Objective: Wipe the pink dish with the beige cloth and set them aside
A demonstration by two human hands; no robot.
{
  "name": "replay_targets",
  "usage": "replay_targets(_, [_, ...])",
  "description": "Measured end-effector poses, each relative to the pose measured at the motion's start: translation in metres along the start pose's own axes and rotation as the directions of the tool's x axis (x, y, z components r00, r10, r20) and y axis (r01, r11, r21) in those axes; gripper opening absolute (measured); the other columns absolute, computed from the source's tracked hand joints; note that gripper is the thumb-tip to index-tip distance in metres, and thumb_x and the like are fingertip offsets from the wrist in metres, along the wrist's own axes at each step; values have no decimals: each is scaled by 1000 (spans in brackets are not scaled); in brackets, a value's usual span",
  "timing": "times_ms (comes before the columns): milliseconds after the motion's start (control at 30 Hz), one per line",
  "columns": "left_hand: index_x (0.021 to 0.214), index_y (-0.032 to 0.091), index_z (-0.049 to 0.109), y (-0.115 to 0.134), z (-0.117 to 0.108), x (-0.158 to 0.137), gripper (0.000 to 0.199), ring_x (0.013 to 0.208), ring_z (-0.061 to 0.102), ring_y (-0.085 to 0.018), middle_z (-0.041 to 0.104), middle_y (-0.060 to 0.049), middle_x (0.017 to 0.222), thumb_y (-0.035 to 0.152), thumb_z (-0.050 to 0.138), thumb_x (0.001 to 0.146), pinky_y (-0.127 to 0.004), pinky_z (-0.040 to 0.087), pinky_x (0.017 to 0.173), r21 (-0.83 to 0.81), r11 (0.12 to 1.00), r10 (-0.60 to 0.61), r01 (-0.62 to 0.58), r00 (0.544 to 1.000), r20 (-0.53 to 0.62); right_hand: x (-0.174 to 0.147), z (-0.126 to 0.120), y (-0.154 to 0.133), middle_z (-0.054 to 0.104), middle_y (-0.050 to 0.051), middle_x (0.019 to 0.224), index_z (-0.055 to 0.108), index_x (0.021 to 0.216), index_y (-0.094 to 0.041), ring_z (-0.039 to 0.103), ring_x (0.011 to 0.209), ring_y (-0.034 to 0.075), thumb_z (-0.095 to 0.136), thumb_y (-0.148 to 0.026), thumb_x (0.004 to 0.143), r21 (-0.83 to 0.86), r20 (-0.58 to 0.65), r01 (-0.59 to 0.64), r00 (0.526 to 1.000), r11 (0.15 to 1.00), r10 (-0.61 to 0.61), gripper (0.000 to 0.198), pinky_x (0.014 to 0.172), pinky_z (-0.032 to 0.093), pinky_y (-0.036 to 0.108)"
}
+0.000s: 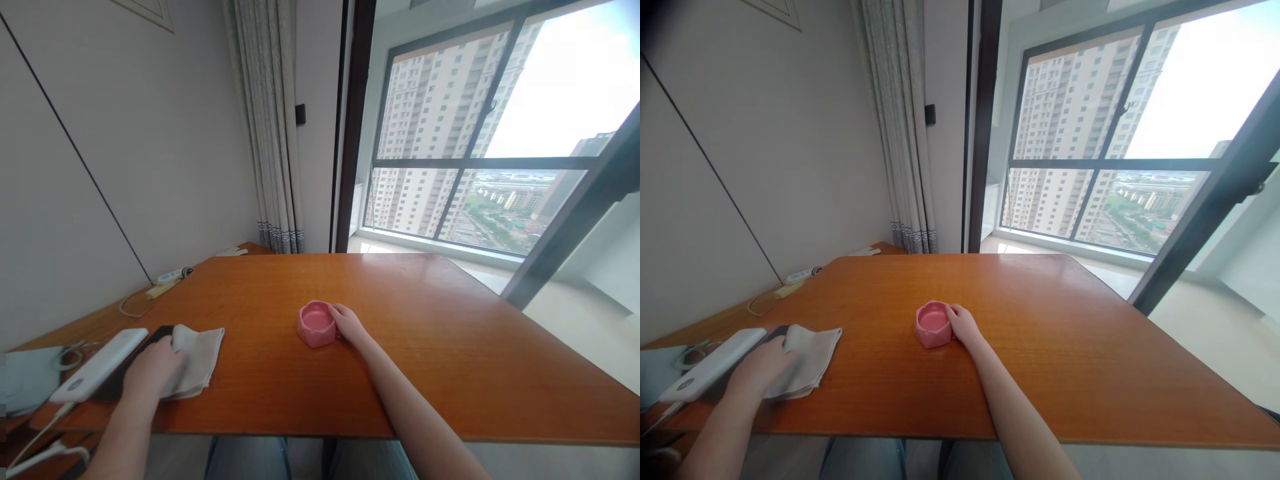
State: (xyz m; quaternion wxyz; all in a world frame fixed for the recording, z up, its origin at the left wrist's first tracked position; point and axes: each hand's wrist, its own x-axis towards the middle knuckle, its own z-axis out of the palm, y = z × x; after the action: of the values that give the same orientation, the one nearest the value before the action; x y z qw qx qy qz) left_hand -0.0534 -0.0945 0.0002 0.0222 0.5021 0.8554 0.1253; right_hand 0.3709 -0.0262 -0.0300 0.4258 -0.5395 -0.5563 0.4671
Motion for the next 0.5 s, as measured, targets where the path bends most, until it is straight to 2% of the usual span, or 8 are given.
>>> replay_targets(100, [88,14,59,52,-32,-9,27,86,62,-32,67,-14,89,34,49,73,-36,45,69,-13,987,163,-163,986,39,1,-5,-1,61,3,64,64,75,-21,57,65,17,47,-49,83,-163,-75,87,992,983,-100,35,59,45,26])
replay_targets(167, [95,13,58,95,-52,-22,33,86,62,-31,66,-13,94,36,47,74,-36,46,70,-149,955,262,-255,965,27,2,-9,-5,64,5,79,65,74,-20,58,81,20,47,-49,82,-251,-159,150,968,956,-194,34,76,45,31])
replay_targets(233, [102,13,57,139,-64,-34,37,89,61,-28,65,-11,99,36,50,74,-34,46,72,-406,871,299,-276,954,-8,1,-13,-11,64,8,92,65,78,-20,56,93,22,52,-50,79,-231,-225,219,936,948,-271,33,86,42,33])
replay_targets(300, [108,15,55,181,-68,-45,41,90,62,-24,65,-9,104,38,52,75,-31,48,73,-721,647,389,-249,921,31,-2,-16,-22,64,9,103,65,89,-20,55,99,22,53,-55,77,-35,-221,278,935,960,-278,39,87,43,33])
replay_targets(333, [110,14,55,199,-66,-50,42,88,63,-24,66,-9,102,38,52,76,-30,49,71,-829,526,445,-188,892,80,-5,-17,-28,63,10,107,64,95,-20,56,101,22,50,-59,78,117,-171,278,951,953,-257,45,85,45,33])
replay_targets(400, [111,11,55,232,-57,-57,42,87,63,-23,67,-11,100,36,51,77,-30,49,70,-930,355,526,-93,842,116,-12,-19,-40,62,11,113,61,106,-19,57,104,23,41,-66,79,424,9,180,979,888,-203,57,82,48,33])
replay_targets(433, [110,11,55,246,-50,-61,40,88,63,-23,67,-11,101,34,51,78,-30,49,70,-947,310,549,-78,828,112,-15,-20,-45,62,11,116,59,109,-19,57,107,23,38,-67,80,536,106,100,977,838,-185,60,82,49,34])
replay_targets(500, [108,12,56,267,-36,-65,36,91,62,-22,66,-11,104,31,53,78,-29,49,73,-949,295,573,-113,815,81,-21,-22,-52,62,11,117,58,111,-18,56,111,24,37,-65,82,653,227,-40,963,757,-144,59,83,50,36])
